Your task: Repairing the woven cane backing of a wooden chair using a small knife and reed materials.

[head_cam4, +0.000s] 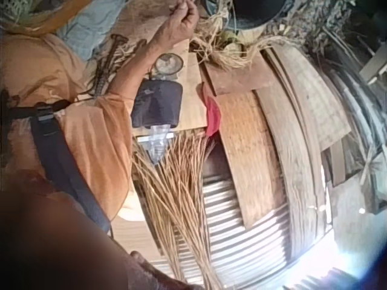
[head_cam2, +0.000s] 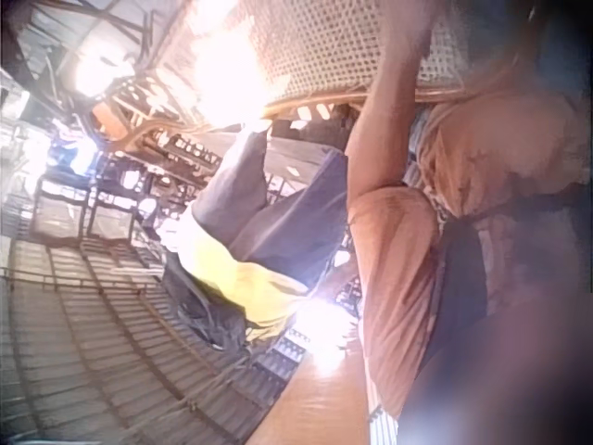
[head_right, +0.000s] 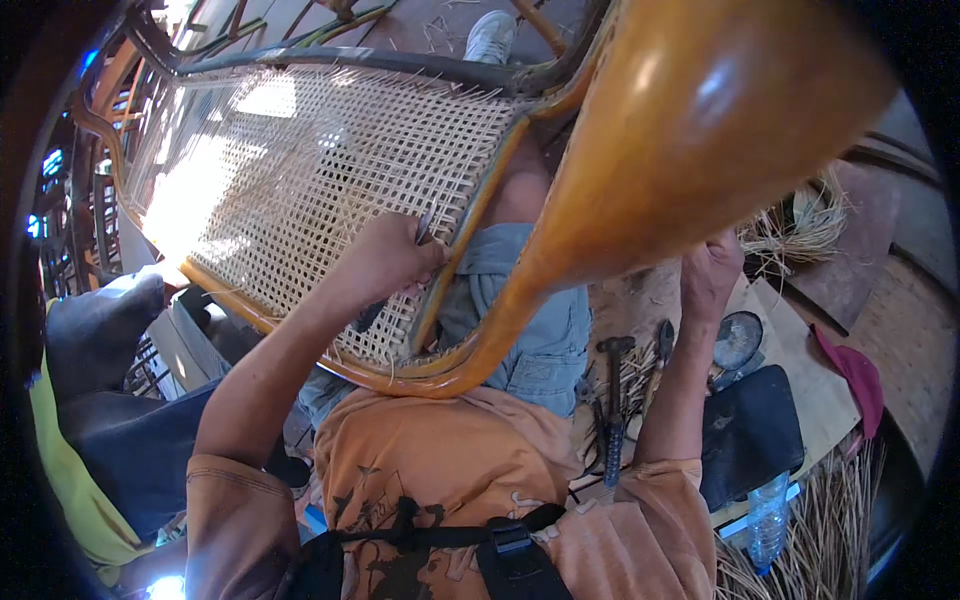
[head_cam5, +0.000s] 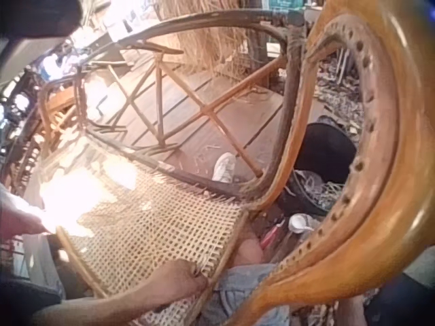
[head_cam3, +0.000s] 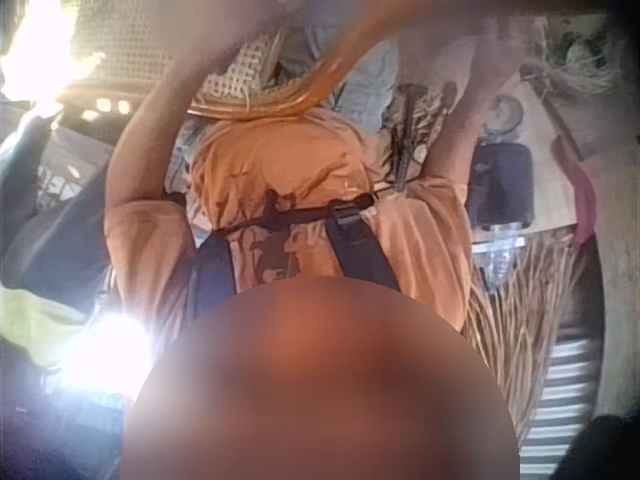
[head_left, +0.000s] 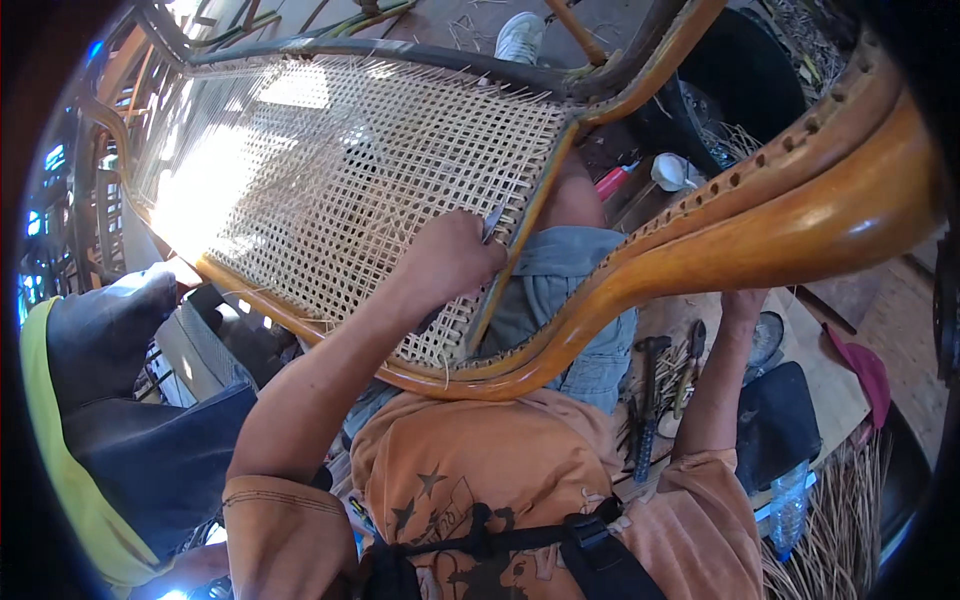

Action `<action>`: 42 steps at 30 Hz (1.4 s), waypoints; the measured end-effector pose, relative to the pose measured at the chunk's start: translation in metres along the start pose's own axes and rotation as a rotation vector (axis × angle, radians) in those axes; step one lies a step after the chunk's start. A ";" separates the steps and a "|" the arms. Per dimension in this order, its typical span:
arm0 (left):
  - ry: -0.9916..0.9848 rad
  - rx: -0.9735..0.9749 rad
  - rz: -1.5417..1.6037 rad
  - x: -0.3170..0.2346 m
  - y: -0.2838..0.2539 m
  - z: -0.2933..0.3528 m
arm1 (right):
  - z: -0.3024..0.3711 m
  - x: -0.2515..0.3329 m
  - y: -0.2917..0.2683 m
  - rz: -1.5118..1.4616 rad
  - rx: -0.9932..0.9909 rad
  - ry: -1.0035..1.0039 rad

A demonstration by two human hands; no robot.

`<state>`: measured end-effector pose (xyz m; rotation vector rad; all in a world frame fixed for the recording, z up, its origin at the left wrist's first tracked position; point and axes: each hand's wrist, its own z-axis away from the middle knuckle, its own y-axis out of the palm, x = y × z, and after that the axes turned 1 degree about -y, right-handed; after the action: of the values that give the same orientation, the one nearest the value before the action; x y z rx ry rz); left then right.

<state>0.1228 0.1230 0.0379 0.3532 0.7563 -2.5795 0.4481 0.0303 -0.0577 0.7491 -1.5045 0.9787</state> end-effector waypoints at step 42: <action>0.139 -0.315 -0.596 0.046 0.006 0.062 | -0.006 0.061 0.181 0.206 1.180 -0.664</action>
<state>0.0777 0.0687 0.0703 0.2322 1.4849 -2.9157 0.2826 0.1210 -0.0283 1.9152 -1.4554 1.9345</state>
